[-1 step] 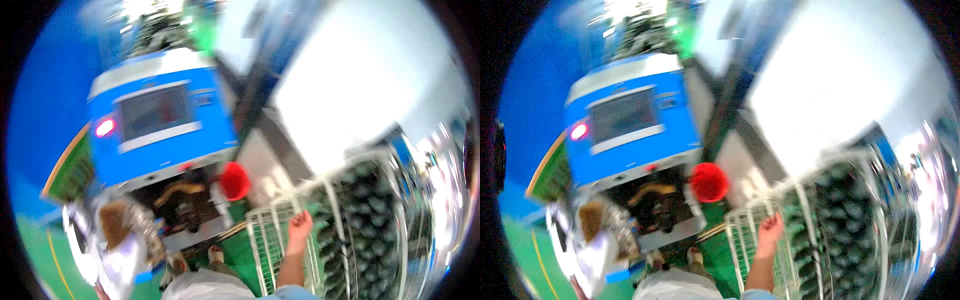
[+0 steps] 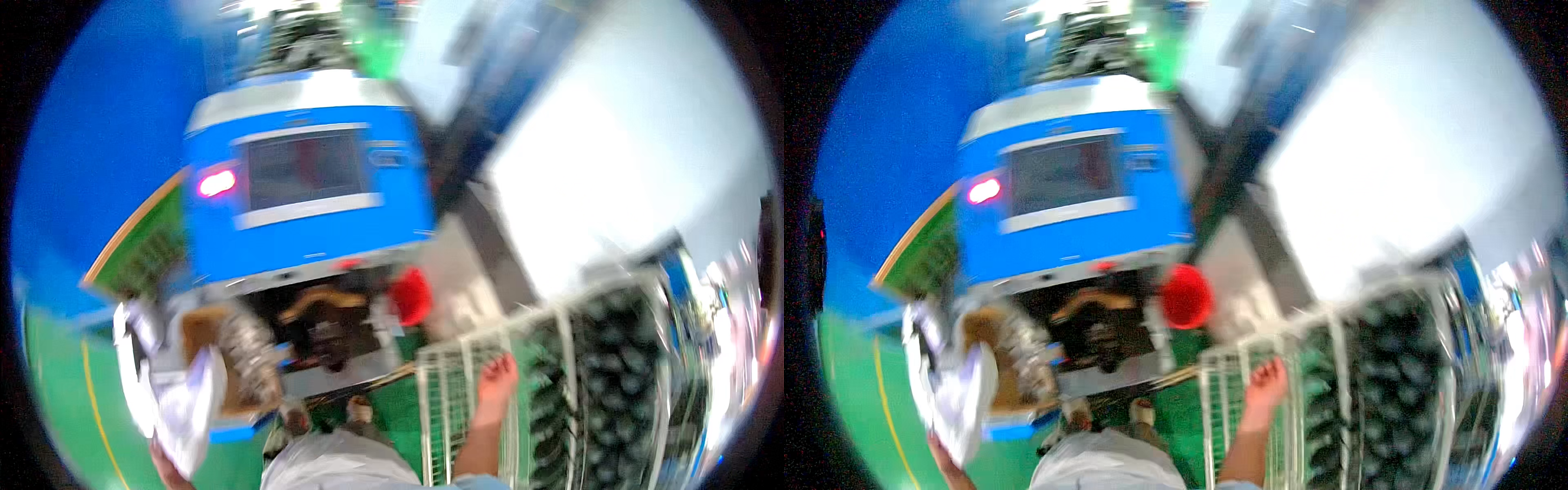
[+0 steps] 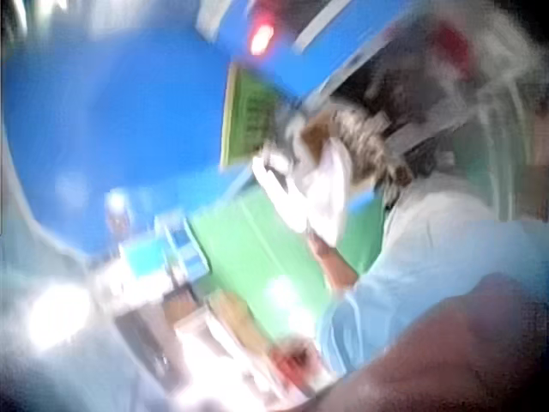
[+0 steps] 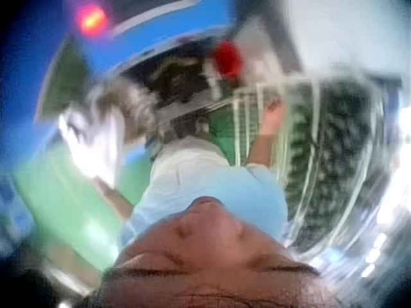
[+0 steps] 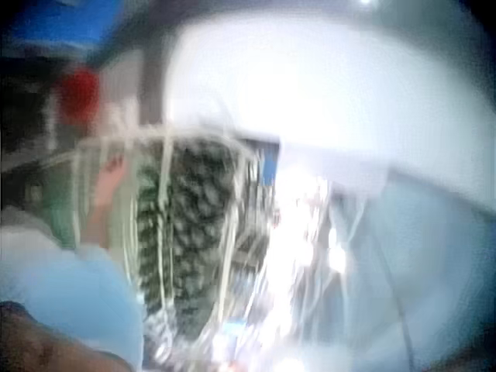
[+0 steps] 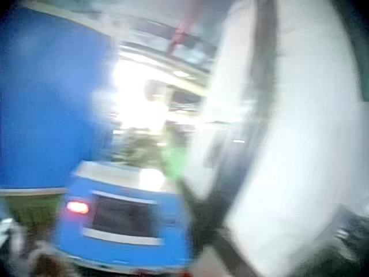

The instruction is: The person takes shoes from a conveyor belt, places them into a pressing machine, wipes the shoes with a cloth, and periodically retrieves shoe lasts from a nearby rack.

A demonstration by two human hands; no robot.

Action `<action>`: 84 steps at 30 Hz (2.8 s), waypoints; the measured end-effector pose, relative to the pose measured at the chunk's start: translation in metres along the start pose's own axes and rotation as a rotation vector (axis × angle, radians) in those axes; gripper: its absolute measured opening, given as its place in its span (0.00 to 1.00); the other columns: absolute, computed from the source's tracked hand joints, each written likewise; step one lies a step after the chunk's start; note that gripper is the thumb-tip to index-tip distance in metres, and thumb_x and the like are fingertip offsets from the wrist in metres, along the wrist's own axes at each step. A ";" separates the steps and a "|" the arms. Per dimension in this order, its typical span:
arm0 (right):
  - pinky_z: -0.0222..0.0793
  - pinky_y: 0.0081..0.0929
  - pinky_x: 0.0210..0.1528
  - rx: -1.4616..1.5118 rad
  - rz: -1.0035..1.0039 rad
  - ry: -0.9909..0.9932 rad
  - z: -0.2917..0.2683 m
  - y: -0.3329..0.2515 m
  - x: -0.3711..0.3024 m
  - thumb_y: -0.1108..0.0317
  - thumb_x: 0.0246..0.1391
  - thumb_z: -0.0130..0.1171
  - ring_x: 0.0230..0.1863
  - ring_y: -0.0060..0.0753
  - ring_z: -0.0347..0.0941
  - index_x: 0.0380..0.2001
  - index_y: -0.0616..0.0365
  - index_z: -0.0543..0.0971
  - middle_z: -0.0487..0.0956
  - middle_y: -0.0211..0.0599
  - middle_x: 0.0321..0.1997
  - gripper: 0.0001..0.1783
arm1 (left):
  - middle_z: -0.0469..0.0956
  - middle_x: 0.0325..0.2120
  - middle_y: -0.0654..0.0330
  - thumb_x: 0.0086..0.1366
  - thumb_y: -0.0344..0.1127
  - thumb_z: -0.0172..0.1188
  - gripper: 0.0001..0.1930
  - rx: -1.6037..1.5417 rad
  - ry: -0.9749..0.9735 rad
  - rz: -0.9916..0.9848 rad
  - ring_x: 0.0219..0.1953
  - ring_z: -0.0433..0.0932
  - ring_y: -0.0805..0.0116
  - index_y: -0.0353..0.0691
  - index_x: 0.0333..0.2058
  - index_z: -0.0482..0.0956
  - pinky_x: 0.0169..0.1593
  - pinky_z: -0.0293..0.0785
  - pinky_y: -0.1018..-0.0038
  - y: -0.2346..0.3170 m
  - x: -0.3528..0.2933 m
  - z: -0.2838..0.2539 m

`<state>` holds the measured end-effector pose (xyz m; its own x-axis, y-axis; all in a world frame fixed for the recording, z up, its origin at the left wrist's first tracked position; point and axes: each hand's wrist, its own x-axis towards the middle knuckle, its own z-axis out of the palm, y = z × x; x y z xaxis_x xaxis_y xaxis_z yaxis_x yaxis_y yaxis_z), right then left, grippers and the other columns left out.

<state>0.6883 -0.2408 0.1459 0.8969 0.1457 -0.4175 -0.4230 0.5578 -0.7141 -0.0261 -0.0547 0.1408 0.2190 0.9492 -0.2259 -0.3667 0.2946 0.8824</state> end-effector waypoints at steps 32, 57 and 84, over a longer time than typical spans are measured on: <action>0.65 0.57 0.49 -1.319 -1.789 -1.072 0.259 0.228 -0.246 0.57 0.59 0.50 0.49 0.64 0.68 0.52 0.63 0.68 0.72 0.59 0.49 0.24 | 0.81 0.34 0.59 0.52 0.39 0.68 0.20 0.074 0.636 -0.174 0.34 0.79 0.67 0.36 0.42 0.79 0.40 0.71 0.71 -0.049 0.359 -0.112; 0.74 0.38 0.51 -0.597 1.575 -0.679 0.067 0.165 -0.169 0.76 0.47 0.62 0.49 0.40 0.76 0.60 0.63 0.65 0.77 0.46 0.50 0.35 | 0.81 0.34 0.62 0.58 0.43 0.68 0.23 0.725 -0.622 -0.334 0.37 0.76 0.72 0.34 0.47 0.79 0.43 0.73 0.76 -0.039 0.049 0.244; 0.63 0.31 0.60 -0.928 0.285 -0.879 0.080 0.117 -0.158 0.79 0.39 0.65 0.60 0.38 0.67 0.68 0.59 0.54 0.70 0.44 0.61 0.51 | 0.73 0.35 0.67 0.72 0.42 0.51 0.14 0.240 -0.575 -0.411 0.39 0.68 0.79 0.38 0.48 0.67 0.45 0.66 0.78 -0.133 0.027 0.259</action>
<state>0.5079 -0.1332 0.1736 0.3960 0.8424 -0.3653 -0.2246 -0.2969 -0.9281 0.2627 -0.0963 0.1245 0.7587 0.5404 -0.3637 0.0402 0.5184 0.8542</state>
